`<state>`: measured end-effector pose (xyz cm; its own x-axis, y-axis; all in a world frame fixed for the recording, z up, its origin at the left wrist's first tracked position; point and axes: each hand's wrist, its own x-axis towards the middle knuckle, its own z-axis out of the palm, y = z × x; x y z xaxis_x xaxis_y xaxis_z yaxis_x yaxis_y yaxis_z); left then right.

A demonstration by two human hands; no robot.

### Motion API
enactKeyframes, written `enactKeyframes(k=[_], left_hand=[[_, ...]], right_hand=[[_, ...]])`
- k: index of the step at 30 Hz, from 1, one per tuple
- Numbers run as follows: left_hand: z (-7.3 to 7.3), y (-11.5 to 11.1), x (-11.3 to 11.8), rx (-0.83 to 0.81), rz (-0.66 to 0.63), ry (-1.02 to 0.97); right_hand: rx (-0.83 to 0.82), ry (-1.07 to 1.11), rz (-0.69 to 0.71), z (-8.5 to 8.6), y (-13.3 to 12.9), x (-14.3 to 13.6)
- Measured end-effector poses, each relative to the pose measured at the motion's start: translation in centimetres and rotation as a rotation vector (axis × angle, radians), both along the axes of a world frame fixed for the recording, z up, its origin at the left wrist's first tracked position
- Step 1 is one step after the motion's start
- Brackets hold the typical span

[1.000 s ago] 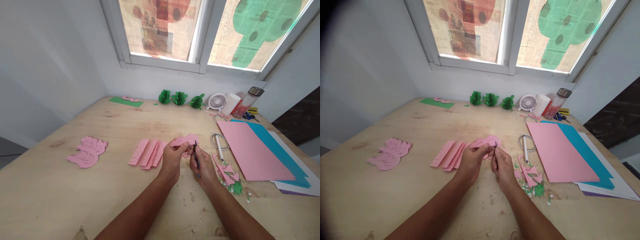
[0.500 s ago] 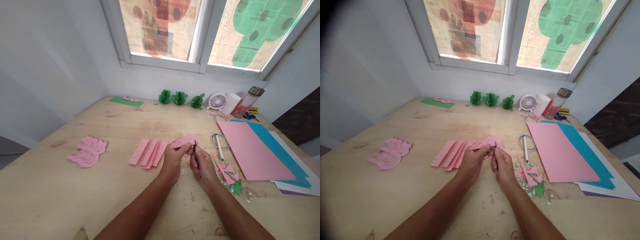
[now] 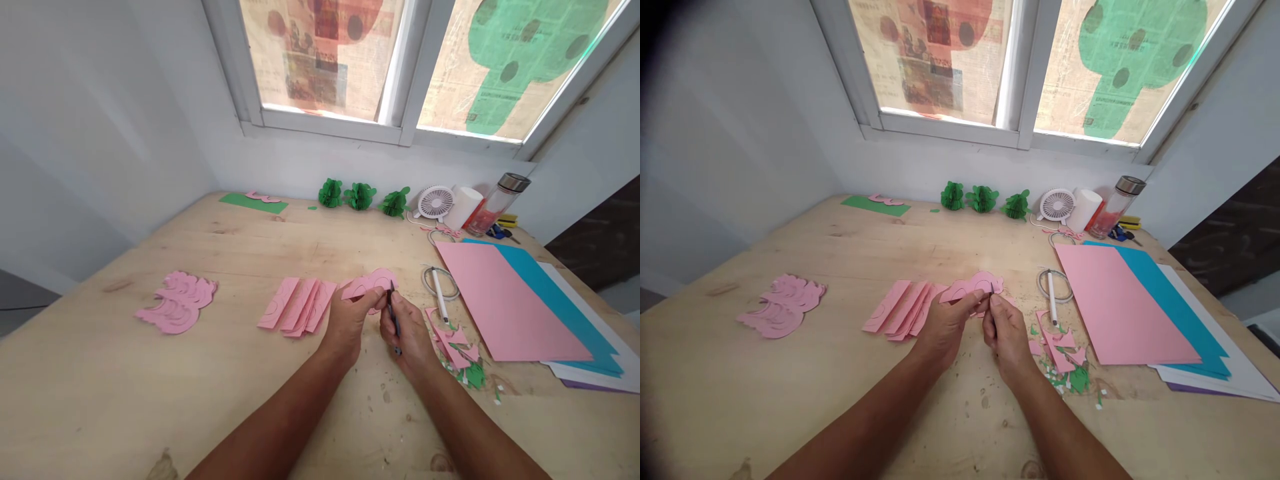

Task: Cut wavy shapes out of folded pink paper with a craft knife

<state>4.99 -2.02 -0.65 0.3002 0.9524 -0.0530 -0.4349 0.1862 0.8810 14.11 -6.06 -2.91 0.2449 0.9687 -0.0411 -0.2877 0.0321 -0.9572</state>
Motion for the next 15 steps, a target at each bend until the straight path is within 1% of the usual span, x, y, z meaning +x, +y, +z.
enactKeyframes(k=[8, 15], left_hand=[[0.35, -0.01, 0.05, -0.017, 0.012, 0.001], [0.11, 0.04, 0.0, 0.004, 0.003, 0.011]], right_hand=[[-0.005, 0.0, -0.009, -0.05, -0.02, 0.04], [-0.009, 0.022, -0.003, 0.02, 0.0, 0.03]])
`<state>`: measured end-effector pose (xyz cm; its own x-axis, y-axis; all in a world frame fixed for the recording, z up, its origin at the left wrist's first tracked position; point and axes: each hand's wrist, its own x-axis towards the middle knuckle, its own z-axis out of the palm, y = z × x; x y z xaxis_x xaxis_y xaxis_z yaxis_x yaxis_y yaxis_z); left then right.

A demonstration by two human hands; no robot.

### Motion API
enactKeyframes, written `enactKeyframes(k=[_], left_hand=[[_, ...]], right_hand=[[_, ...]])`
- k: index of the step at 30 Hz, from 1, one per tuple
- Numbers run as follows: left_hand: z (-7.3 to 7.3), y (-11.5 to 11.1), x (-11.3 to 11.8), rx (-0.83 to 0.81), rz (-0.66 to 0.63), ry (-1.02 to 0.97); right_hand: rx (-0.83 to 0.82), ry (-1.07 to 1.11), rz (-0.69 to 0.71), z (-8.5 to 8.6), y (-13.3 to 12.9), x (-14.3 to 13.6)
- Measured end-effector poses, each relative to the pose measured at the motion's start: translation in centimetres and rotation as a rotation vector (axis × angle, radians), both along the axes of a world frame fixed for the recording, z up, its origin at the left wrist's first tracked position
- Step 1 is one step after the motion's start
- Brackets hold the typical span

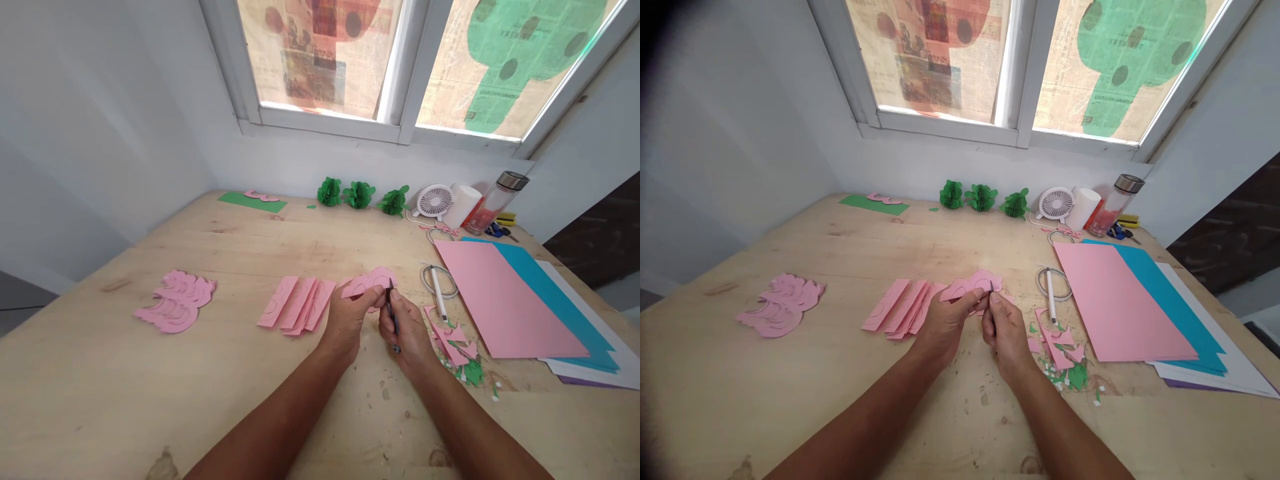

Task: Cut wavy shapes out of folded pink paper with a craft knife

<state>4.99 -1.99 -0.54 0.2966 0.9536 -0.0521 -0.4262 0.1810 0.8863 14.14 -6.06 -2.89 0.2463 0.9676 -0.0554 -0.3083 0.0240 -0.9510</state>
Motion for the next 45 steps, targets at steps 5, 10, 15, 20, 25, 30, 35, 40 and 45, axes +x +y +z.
enactKeyframes(k=[5, 10, 15, 20, 25, 30, 35, 40, 45], left_hand=[[0.11, -0.04, -0.03, 0.016, -0.015, -0.013], [0.19, -0.03, 0.0, 0.012, -0.012, 0.0], [-0.01, 0.01, -0.02, 0.03, -0.01, 0.008], [0.05, 0.03, 0.04, 0.01, -0.003, -0.003], [0.07, 0.03, 0.06, 0.014, 0.002, 0.003], [-0.03, 0.1, -0.03, 0.004, -0.005, 0.019], [0.25, 0.08, -0.07, -0.023, -0.015, 0.012], [0.41, 0.04, -0.03, -0.025, -0.019, 0.002], [0.11, 0.05, -0.04, -0.026, -0.035, 0.004]], right_hand=[[-0.003, 0.007, -0.004, 0.14, 0.07, -0.02], [-0.006, -0.002, -0.002, 0.09, 0.04, 0.03], [-0.001, -0.002, 0.004, 0.06, 0.01, 0.02], [-0.006, -0.009, -0.001, 0.07, 0.02, 0.08], [-0.003, -0.007, 0.006, 0.06, 0.05, 0.08], [0.016, -0.018, 0.003, 0.11, 0.04, 0.03], [-0.004, -0.045, -0.003, 0.29, 0.01, 0.15], [0.001, -0.092, -0.006, 0.55, -0.08, 0.17], [-0.003, -0.084, -0.005, 0.54, -0.05, 0.12]])
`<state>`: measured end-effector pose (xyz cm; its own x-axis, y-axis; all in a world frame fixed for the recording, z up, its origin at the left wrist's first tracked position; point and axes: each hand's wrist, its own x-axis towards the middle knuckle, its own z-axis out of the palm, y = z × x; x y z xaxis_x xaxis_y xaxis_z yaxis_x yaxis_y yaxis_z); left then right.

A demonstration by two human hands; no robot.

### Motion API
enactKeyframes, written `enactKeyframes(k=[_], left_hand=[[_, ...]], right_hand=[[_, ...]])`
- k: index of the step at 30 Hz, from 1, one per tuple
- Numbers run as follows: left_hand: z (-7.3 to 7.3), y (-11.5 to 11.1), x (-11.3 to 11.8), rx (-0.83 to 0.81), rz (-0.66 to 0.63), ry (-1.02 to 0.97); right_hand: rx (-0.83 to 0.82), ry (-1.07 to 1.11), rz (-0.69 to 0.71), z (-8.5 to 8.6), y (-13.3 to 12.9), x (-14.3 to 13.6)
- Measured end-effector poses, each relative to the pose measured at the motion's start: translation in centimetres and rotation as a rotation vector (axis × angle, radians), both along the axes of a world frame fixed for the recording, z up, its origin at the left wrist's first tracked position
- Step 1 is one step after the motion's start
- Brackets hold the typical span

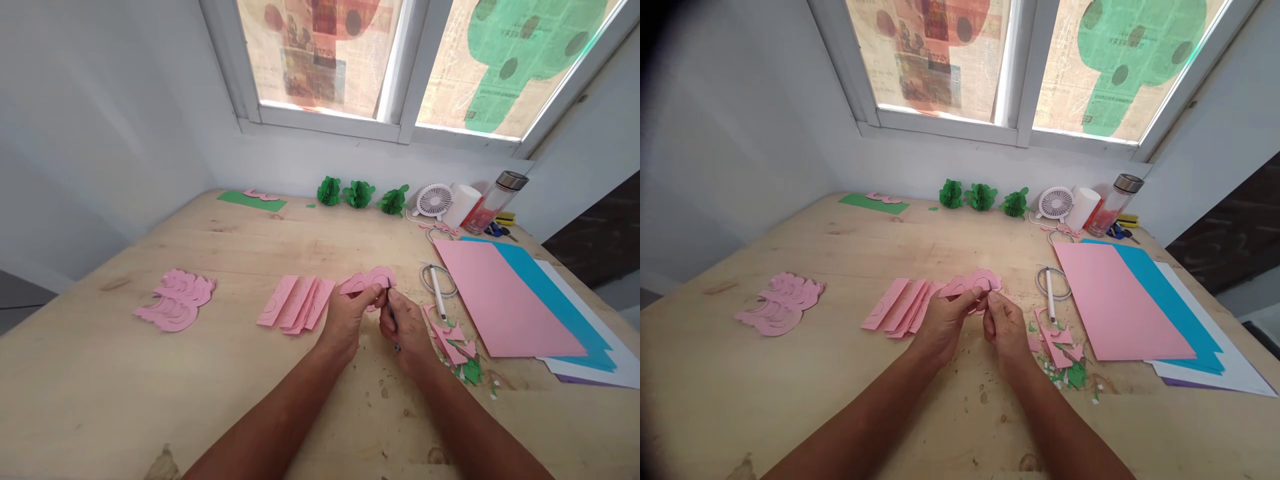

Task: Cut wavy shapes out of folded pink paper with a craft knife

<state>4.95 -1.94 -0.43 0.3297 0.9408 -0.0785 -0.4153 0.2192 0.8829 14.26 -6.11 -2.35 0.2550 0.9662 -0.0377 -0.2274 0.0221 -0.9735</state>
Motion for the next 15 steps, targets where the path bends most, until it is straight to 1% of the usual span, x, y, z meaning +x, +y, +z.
enactKeyframes(k=[9, 15], left_hand=[[0.25, -0.02, -0.02, -0.005, 0.017, -0.025], [0.06, 0.08, -0.02, -0.003, 0.018, -0.019]], right_hand=[[-0.015, 0.03, -0.007, -0.06, 0.02, -0.07], [-0.033, 0.04, -0.009, 0.0, -0.03, -0.04]])
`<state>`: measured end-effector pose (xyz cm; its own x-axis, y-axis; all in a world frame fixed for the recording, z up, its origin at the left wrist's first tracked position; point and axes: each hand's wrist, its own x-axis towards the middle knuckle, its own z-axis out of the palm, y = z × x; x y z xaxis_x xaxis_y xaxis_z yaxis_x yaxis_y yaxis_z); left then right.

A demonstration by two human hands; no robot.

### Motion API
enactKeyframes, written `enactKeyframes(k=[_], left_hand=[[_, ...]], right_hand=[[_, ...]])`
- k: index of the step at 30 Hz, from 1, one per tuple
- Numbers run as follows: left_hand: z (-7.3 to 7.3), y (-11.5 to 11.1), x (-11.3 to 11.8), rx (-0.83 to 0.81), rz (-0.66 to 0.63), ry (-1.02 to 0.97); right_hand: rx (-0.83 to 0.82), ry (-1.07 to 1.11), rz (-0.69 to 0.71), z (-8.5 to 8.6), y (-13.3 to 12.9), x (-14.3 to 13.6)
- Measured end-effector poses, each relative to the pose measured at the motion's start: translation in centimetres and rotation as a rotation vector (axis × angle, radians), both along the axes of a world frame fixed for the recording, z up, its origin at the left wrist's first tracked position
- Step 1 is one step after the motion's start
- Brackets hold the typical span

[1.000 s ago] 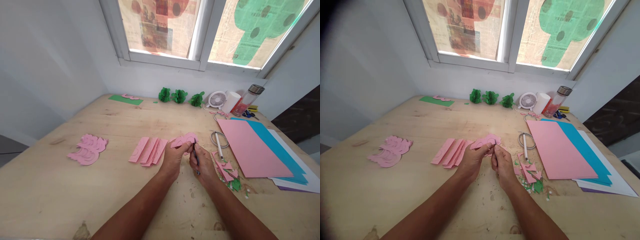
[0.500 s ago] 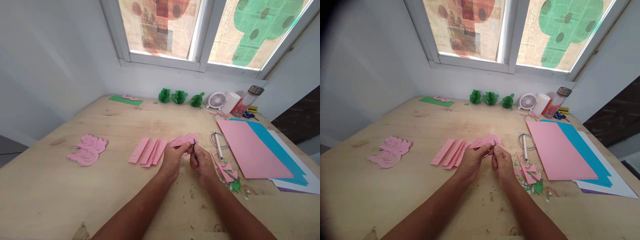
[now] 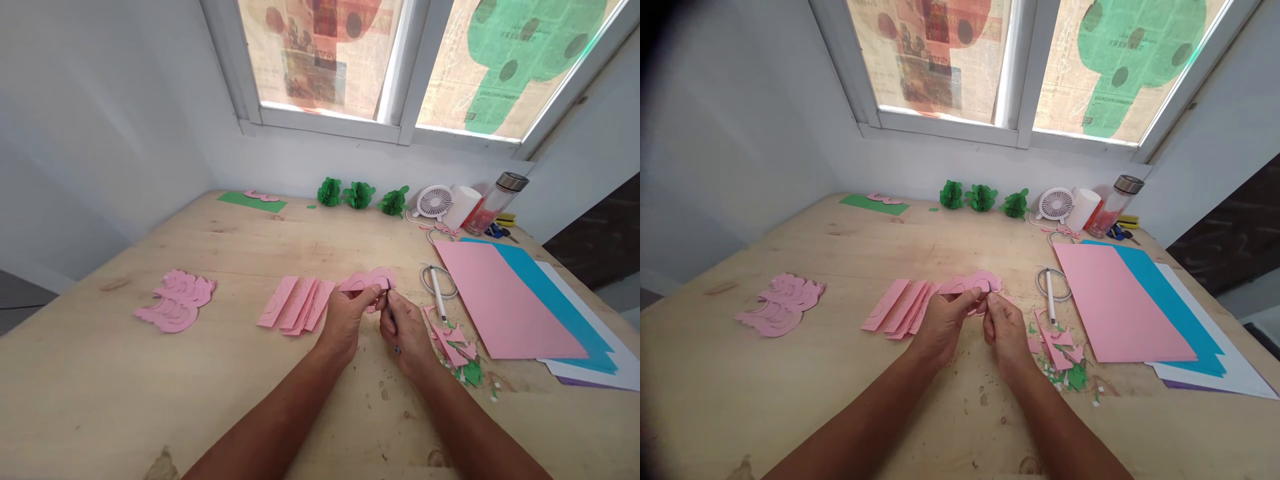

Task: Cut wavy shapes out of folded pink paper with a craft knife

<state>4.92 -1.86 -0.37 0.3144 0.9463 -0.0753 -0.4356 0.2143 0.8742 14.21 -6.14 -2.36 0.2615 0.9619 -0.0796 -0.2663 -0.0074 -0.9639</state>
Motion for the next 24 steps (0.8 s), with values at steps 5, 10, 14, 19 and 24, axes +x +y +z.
enactKeyframes(k=[5, 10, 14, 19, 24], left_hand=[[0.0, 0.03, 0.0, -0.025, 0.019, 0.013], [0.03, -0.01, -0.07, -0.038, 0.018, 0.03], [-0.03, 0.08, -0.15, -0.042, 0.019, 0.022], [-0.51, 0.31, -0.09, -0.047, 0.046, -0.006], [-0.94, 0.43, -0.02, -0.101, 0.1, -0.017]], right_hand=[[-0.012, 0.013, 0.0, -0.08, 0.05, 0.01], [-0.009, 0.011, -0.006, -0.13, 0.12, -0.08], [-0.015, 0.017, -0.013, -0.11, 0.06, -0.17], [-0.019, 0.023, -0.001, -0.11, -0.01, -0.26], [-0.042, 0.032, -0.001, -0.07, 0.02, -0.36]])
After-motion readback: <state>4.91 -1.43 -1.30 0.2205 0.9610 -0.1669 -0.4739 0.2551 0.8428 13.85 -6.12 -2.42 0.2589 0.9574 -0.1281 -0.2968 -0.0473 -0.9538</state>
